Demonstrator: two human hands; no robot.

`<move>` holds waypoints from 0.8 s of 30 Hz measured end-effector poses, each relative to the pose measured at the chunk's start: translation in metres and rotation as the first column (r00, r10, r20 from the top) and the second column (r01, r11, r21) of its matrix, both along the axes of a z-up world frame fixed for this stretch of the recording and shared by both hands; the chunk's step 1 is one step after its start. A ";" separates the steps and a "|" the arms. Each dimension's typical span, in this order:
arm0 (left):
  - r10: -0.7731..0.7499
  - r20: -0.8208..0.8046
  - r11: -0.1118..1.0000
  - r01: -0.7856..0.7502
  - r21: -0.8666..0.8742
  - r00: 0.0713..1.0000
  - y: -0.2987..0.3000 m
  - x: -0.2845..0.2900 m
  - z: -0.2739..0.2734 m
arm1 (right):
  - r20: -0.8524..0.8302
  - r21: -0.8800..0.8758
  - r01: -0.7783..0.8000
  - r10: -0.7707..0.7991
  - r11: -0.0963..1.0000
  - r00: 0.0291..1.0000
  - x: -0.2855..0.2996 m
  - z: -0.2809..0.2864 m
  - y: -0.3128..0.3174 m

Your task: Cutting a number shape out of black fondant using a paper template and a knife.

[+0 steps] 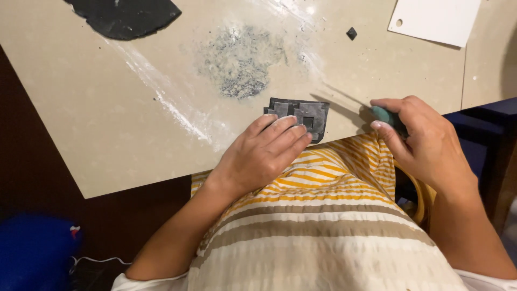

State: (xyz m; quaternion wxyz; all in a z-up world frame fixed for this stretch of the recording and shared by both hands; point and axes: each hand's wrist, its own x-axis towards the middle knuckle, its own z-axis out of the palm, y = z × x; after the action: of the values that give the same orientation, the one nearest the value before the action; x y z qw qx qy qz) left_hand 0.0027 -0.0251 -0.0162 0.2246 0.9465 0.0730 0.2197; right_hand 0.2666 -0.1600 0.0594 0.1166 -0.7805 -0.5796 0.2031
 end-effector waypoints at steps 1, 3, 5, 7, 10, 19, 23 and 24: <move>-0.002 -0.003 1.000 0.002 -0.005 1.000 0.000 0.001 0.000 | 0.005 0.003 -0.009 0.009 1.000 1.000 -0.001 0.001 0.000; 0.003 -0.005 1.000 -0.003 -0.022 1.000 0.001 0.000 0.000 | -0.054 0.023 0.020 -0.018 1.000 0.998 -0.001 -0.008 0.000; 0.005 -0.007 0.999 -0.005 -0.039 1.000 0.002 0.000 0.000 | -0.113 0.042 0.052 -0.047 0.998 0.992 -0.002 -0.016 0.003; 0.001 -0.001 0.997 -0.001 -0.071 1.000 0.002 0.000 0.002 | -0.320 0.026 0.094 -0.081 0.995 0.944 -0.004 -0.023 0.008; 0.002 -0.008 0.997 -0.002 -0.076 1.000 0.002 0.001 0.003 | -0.424 -0.038 0.059 -0.069 0.998 0.903 -0.019 -0.022 0.032; 0.006 0.004 0.995 -0.006 -0.095 1.000 0.003 0.001 0.002 | -0.417 -0.077 0.021 -0.051 0.997 0.908 -0.020 -0.025 0.038; 0.003 0.004 0.996 -0.003 -0.092 1.000 0.002 0.000 0.001 | -0.412 -0.070 0.018 -0.046 0.997 0.910 -0.019 -0.024 0.036; 0.003 0.004 0.996 -0.002 -0.095 1.000 0.002 0.000 0.002 | -0.418 -0.082 0.047 -0.078 0.995 0.905 -0.019 -0.022 0.036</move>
State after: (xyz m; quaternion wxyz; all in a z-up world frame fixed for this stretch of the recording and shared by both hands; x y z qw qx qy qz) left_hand 0.0025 -0.0230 -0.0147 0.2691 0.9343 0.0839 0.2183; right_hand 0.2476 -0.1236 0.0378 0.2178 -0.7401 -0.5080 0.3830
